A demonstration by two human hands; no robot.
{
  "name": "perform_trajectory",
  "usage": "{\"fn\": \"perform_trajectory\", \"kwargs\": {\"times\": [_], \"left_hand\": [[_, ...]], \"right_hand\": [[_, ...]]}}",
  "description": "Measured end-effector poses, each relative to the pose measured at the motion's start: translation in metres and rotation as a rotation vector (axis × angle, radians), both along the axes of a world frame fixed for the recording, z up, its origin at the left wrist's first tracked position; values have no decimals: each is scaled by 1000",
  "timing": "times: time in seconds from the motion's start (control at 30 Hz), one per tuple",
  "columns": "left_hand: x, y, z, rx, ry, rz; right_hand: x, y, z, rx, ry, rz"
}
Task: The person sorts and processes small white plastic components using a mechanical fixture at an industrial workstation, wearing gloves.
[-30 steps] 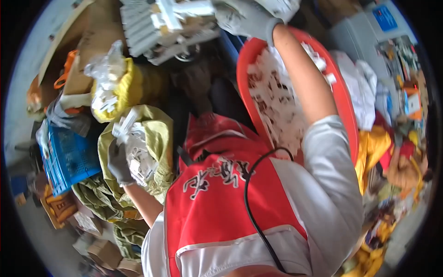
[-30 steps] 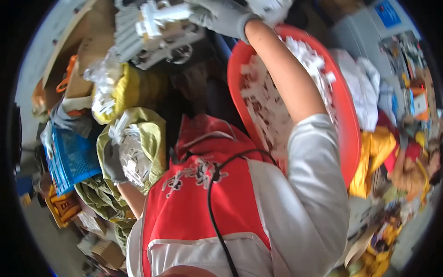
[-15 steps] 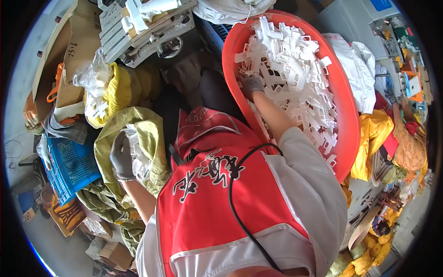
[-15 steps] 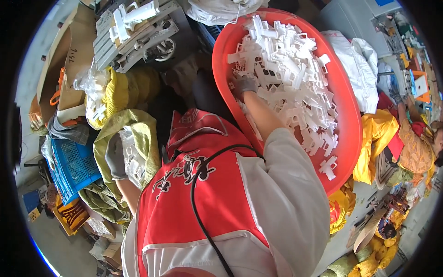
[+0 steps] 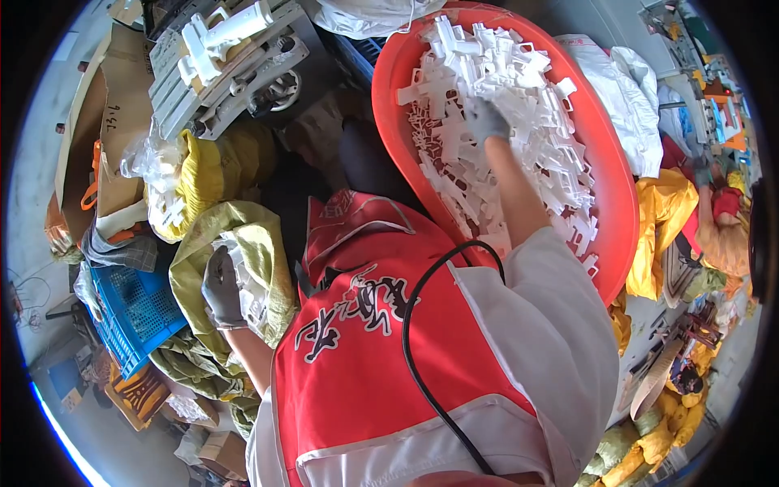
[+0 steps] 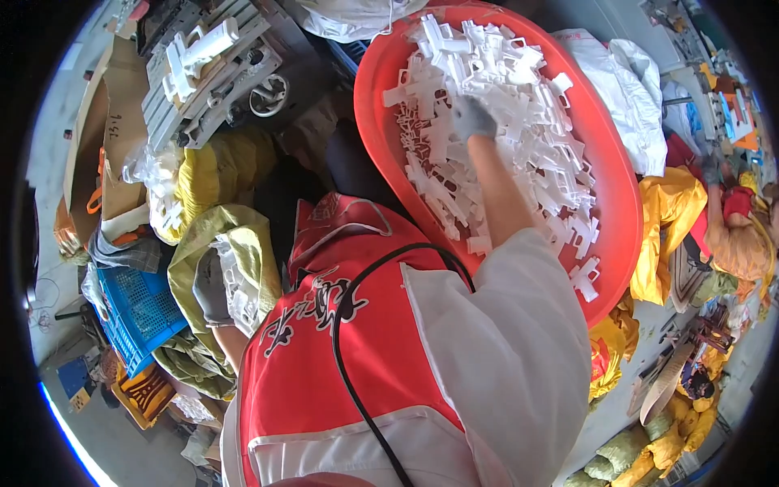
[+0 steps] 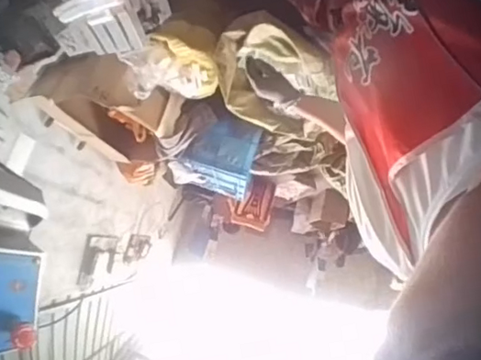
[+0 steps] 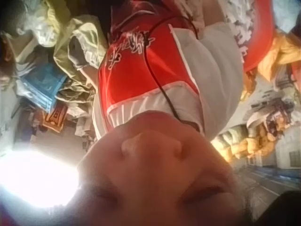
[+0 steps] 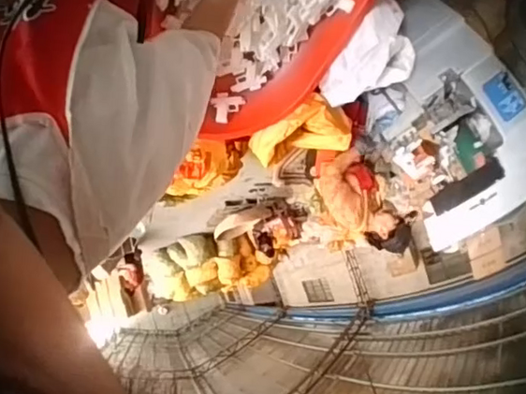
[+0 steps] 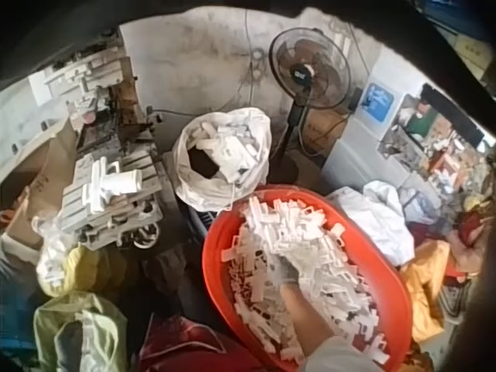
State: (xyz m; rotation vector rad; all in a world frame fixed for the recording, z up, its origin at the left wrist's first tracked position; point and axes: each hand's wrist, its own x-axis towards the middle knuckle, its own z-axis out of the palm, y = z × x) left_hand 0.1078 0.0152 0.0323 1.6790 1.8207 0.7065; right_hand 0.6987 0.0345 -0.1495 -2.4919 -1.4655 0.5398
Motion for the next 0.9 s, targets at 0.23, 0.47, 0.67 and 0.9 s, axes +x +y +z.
{"fn": "perform_trajectory", "kwargs": {"times": [0.23,0.47,0.67,0.9], "left_hand": [[18,6,10,122,134,-119],[32,8,20,186,92,-90],[41,21,27,234,30,-109],[73,95,81,525,42,-225]], "right_hand": [[-93,-21,-18,-311,-269,-49],[-86,-28,-49,-145,-579,-31],[-87,-38,12,-471,-218,138],[-43,-40,-8,200,381,164]]}}
